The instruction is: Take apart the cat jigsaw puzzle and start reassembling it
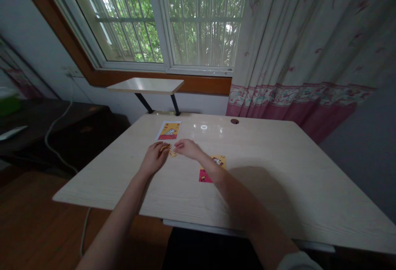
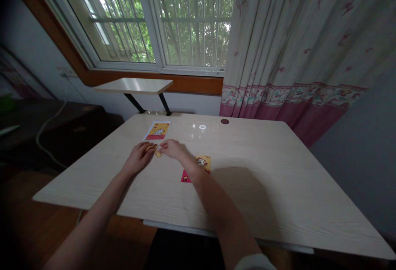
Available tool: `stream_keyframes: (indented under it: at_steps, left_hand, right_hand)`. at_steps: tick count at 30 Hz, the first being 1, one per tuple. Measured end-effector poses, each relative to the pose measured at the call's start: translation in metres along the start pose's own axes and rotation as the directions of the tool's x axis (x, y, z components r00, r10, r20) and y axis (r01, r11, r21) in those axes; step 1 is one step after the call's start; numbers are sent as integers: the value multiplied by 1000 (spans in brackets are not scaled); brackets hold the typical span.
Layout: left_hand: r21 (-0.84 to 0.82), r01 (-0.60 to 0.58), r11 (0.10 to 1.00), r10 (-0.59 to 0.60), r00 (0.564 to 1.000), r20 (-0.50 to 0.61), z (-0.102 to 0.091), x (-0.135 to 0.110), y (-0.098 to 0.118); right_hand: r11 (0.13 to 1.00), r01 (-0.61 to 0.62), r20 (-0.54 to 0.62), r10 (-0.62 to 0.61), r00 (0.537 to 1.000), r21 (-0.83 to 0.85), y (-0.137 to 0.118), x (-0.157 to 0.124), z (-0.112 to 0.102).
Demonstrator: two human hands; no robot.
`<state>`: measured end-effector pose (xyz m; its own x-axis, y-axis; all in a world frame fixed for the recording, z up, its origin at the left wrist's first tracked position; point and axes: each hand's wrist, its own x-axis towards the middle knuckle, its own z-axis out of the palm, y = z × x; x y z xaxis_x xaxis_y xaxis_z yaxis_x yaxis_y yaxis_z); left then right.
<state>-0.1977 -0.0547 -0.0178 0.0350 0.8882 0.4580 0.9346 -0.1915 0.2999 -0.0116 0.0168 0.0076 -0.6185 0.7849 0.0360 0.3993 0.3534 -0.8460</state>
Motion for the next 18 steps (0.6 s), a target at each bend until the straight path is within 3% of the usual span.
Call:
stream_keyframes:
  at_steps: [4, 7, 11, 14, 18]
  left_hand:
    - [-12, -13, 1000, 13, 999, -37, -4, -3, 7]
    - [37, -110, 993, 109, 994, 27, -4, -2, 12]
    - [155, -150, 976, 135, 985, 104, -2, 3, 14]
    - [258, -72, 963, 62, 997, 45, 0, 7, 15]
    - [276, -54, 960, 48, 998, 26, 2, 14, 34]
  right_hand:
    - [992, 91, -66, -97, 993, -89, 17, -17, -24]
    - [984, 106, -50, -114, 992, -141, 36, -53, -62]
    - [902, 134, -34, -162, 986, -410, 62, -108, -105]
    - [869, 40, -8, -51, 999, -493, 75, -136, -117]
    - [892, -17, -21, 9, 1000, -452, 77, -148, -115]
